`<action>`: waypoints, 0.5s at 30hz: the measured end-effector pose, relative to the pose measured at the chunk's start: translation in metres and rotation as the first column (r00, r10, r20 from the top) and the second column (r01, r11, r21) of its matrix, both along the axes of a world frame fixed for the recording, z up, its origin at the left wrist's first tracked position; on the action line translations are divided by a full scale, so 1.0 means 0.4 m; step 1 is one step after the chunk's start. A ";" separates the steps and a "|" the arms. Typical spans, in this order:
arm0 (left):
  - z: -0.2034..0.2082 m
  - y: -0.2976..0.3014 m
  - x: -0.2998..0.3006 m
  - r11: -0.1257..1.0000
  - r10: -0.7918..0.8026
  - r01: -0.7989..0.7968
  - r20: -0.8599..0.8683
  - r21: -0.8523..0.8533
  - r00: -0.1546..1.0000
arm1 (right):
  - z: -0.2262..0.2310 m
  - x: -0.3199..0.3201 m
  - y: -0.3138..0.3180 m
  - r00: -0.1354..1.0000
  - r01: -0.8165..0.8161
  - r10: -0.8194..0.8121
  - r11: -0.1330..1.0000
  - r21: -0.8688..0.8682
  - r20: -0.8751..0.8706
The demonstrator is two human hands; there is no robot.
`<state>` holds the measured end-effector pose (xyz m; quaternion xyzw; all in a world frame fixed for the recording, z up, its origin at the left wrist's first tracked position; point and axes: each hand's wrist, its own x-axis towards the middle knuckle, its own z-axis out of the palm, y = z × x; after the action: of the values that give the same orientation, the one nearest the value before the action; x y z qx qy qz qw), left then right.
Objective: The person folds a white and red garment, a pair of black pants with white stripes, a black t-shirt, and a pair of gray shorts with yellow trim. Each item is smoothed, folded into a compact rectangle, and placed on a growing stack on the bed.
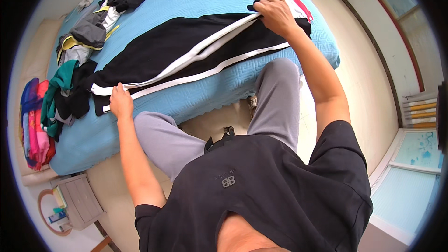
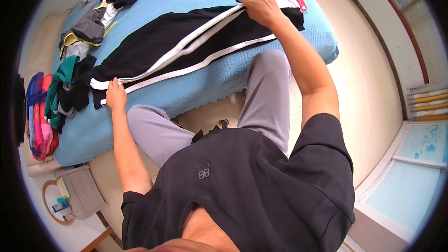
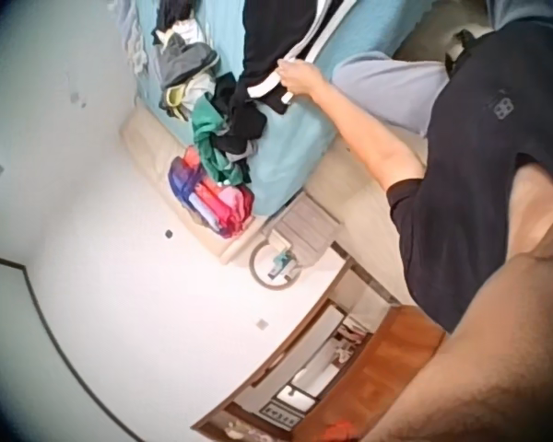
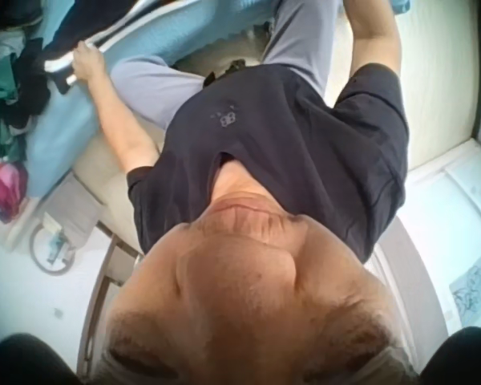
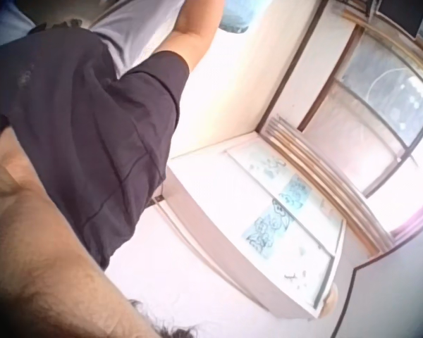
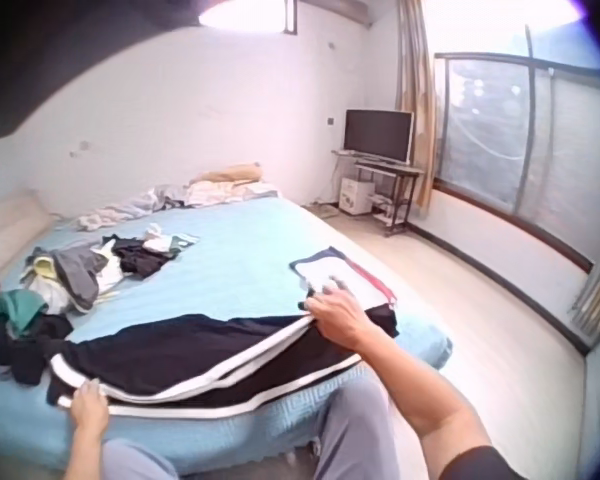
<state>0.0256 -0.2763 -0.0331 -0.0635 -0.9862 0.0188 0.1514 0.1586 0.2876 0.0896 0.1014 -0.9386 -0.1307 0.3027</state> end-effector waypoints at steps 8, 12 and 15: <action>-0.007 0.005 -0.004 0.999 -0.033 0.033 -0.034 0.015 0.999 | -0.254 0.295 0.134 0.943 0.319 -0.299 0.938 -0.137 0.147; -0.008 0.000 -0.007 0.999 -0.018 0.017 -0.044 -0.030 0.999 | -0.320 0.337 0.183 0.860 0.445 -0.207 0.753 -0.486 0.467; 0.010 0.017 0.011 0.990 -0.008 -0.009 -0.124 -0.138 0.992 | -0.310 0.326 0.178 0.914 0.406 -0.279 0.630 -0.662 0.296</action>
<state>0.0299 -0.2693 -0.0289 -0.0724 -0.9712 0.0912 0.2080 0.2891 0.3588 -0.0343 -0.1937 -0.9385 0.1953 0.2087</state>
